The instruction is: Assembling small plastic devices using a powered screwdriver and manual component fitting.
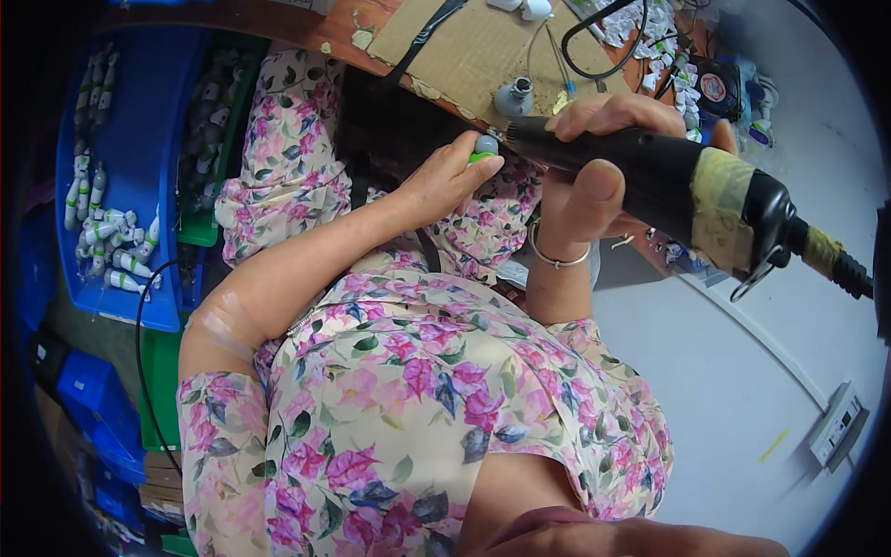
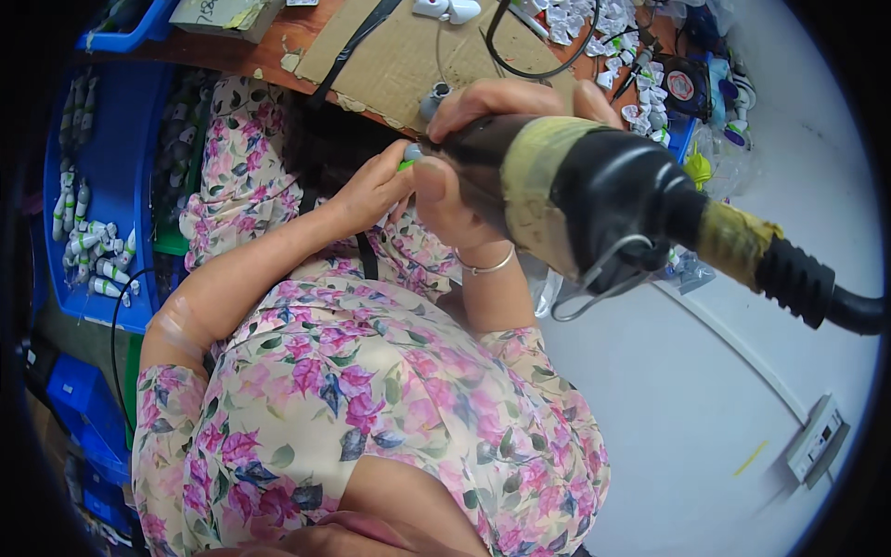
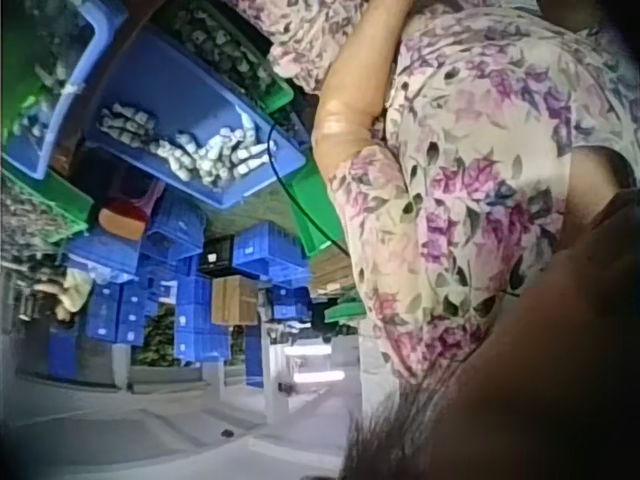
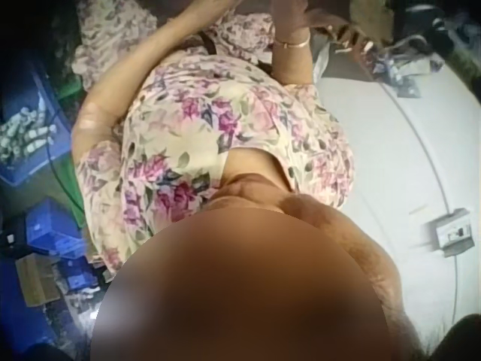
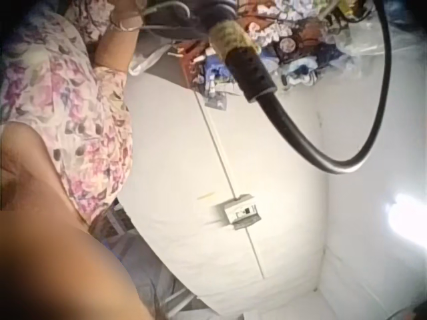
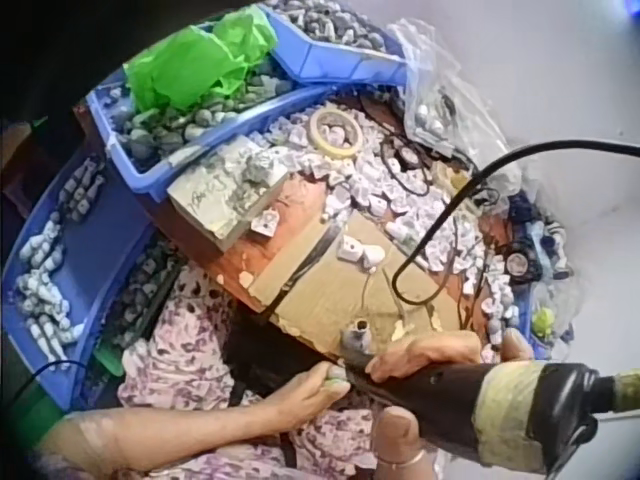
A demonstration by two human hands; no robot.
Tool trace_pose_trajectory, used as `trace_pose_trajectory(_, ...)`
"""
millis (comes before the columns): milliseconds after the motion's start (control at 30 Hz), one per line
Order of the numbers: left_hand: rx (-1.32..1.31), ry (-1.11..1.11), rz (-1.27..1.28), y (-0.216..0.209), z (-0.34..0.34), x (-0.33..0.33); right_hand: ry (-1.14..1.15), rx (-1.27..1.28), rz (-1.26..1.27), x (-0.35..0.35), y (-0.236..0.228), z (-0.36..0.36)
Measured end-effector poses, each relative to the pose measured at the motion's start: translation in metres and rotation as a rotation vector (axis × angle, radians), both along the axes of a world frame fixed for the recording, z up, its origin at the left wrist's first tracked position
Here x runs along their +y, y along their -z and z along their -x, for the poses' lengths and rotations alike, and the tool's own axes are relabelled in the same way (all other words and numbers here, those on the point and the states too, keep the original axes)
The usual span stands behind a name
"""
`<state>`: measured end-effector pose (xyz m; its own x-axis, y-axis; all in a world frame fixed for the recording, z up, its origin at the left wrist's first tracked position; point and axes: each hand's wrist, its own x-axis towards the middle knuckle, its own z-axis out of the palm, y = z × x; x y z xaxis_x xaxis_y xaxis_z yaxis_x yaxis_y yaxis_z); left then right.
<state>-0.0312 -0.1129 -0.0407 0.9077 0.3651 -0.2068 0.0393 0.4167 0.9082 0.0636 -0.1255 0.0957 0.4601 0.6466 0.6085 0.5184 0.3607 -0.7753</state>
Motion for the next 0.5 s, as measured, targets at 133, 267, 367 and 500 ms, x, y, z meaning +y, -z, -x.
trace_pose_trajectory(133,0.008,-0.007,0.019,-0.001,0.000,0.001,-0.015,-0.003,0.012,0.003,-0.002,0.001)
trace_pose_trajectory(267,0.022,0.006,0.018,-0.002,0.001,0.001,-0.045,-0.004,0.056,-0.001,-0.006,-0.007)
trace_pose_trajectory(367,0.015,0.001,0.021,-0.001,0.001,0.000,-0.033,0.020,0.057,-0.001,-0.010,-0.010)
trace_pose_trajectory(500,0.005,0.011,0.075,0.000,0.000,0.001,0.038,0.079,-0.036,-0.004,-0.015,-0.020)
